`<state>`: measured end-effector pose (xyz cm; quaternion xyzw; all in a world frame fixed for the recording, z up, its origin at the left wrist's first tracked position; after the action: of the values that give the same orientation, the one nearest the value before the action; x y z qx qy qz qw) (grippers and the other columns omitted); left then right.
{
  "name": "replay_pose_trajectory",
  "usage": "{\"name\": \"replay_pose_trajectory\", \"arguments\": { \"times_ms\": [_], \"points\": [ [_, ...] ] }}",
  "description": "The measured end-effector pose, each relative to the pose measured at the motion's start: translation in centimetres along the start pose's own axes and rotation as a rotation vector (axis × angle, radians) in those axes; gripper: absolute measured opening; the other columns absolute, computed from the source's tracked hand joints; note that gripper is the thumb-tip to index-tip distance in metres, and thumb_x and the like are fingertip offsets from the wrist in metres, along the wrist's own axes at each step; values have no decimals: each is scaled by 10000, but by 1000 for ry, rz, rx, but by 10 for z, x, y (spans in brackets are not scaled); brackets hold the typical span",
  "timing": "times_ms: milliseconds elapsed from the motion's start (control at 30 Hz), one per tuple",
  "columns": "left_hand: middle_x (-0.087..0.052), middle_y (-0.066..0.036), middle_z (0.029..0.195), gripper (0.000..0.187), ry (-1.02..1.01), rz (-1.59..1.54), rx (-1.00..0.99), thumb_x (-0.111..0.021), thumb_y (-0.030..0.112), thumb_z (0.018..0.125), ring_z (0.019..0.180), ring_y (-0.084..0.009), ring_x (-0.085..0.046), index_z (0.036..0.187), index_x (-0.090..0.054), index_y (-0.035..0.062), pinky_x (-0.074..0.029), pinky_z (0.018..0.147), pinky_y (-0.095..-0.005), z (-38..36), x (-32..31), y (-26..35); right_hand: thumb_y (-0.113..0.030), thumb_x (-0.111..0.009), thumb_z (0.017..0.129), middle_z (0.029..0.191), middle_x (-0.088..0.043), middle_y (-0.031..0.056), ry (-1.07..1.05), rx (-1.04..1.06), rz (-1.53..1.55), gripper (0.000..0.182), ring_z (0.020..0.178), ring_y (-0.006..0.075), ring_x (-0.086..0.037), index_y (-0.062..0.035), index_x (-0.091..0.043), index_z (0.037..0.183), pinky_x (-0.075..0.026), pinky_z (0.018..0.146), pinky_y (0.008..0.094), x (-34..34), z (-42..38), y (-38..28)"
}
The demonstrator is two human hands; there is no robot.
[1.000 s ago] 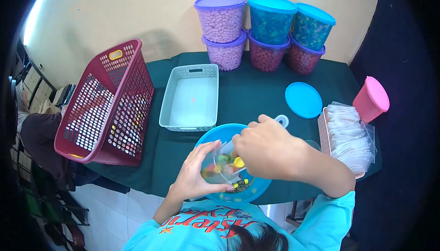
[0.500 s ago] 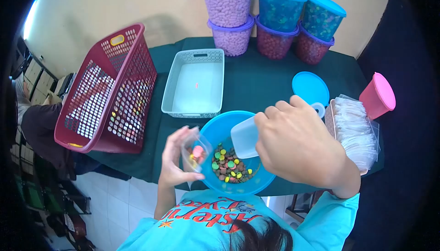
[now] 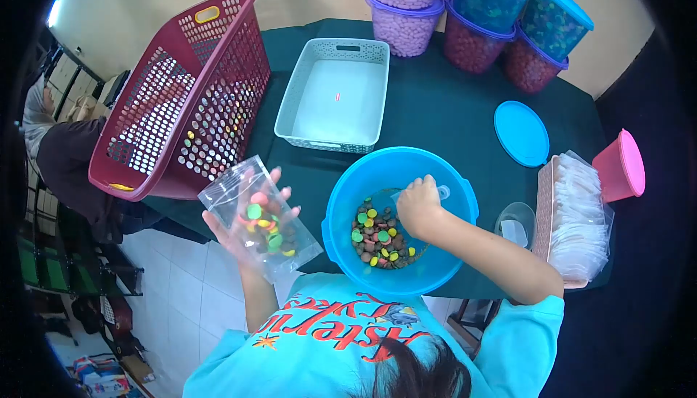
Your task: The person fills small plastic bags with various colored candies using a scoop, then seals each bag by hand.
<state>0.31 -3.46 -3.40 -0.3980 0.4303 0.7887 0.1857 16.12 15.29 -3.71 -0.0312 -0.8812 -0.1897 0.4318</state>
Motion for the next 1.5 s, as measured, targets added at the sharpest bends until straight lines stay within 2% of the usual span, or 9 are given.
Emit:
{"name": "replay_pose_trajectory", "arguments": {
  "times_ms": [233, 400, 500, 567, 733, 1067, 1200, 1267, 1500],
  "points": [
    [-316, -264, 1231, 951, -49, -270, 253, -351, 720, 697, 1035, -419, -433, 1323, -135, 37, -375, 807, -574, -9, 3, -20, -153, -572, 702, 936, -592, 93, -68, 143, 102, 230, 927, 218, -539, -56, -615, 905, -381, 789, 347, -8, 31, -8],
    [-273, -298, 1264, 955, -137, -295, 416, -257, 733, 715, 1085, -437, -397, 1309, -132, -4, -299, 899, -567, -2, -12, -50, -147, -598, 669, 889, -611, 87, -182, 180, 162, 205, 909, 220, -554, -67, -629, 855, -417, 749, 330, 5, 35, -11],
    [-276, -301, 1259, 938, -44, -390, 446, -235, 723, 729, 1085, -422, -409, 1298, -148, -18, -279, 924, -554, 3, -23, -52, -321, -741, 571, 959, -614, 54, -116, 61, 39, 421, 906, 192, -576, -113, -642, 923, -408, 764, 320, 6, 42, -3],
    [-282, -295, 1257, 927, 5, -146, 479, -223, 714, 739, 1067, -407, -432, 1283, -174, -35, -266, 938, -547, 3, -24, -50, -291, -728, 588, 951, -616, 58, -106, 84, 62, 386, 900, 198, -579, -112, -643, 920, -408, 768, 326, 1, 45, -7],
    [-300, -287, 1251, 925, -8, -275, 472, -217, 712, 741, 1049, -409, -447, 1276, -188, -42, -252, 951, -542, 2, -20, -53, -184, -651, 641, 916, -620, 79, -183, 239, 231, 263, 853, 231, -591, -93, -647, 888, -406, 779, 339, -6, 51, -21],
    [-287, -273, 1276, 934, 24, -313, 391, -250, 711, 739, 1068, -431, -417, 1306, -137, -23, -260, 910, -595, 1, -23, -43, -186, -493, 618, 607, -565, 127, 82, 473, 728, 175, 590, 268, -553, -30, -567, 638, -424, 594, 389, 12, 13, 31],
    [-296, -267, 1273, 900, 35, -252, 410, -252, 692, 758, 1060, -437, -421, 1314, -135, -7, -305, 881, -589, 4, -31, -33, -154, -468, 609, 576, -529, 126, 123, 430, 832, 154, 538, 268, -508, -12, -527, 604, -401, 562, 394, 31, -30, 56],
    [-300, -268, 1272, 865, -105, -200, 434, -235, 666, 782, 1060, -431, -426, 1315, -136, -8, -358, 837, -580, 5, -35, -33, -141, -458, 607, 572, -521, 125, 183, 434, 897, 145, 541, 267, -497, -6, -511, 594, -393, 557, 392, 44, -53, 68],
    [-300, -277, 1270, 855, -206, -208, 615, -158, 648, 801, 1064, -416, -433, 1300, -142, -47, -396, 835, -517, 18, -66, -51, -114, -433, 632, 542, -474, 158, 647, 195, 823, 157, 533, 254, -475, 21, -511, 609, -367, 505, 355, 100, -94, 123]
  ]
}}
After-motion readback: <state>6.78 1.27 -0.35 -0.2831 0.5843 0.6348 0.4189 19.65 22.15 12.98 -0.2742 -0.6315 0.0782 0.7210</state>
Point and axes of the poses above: each hand's wrist, its own z-axis towards the middle knuckle, its own x-axis out of the back of the hand, y = z × x, the point moved 2 cm from there along z, towards the middle knuckle
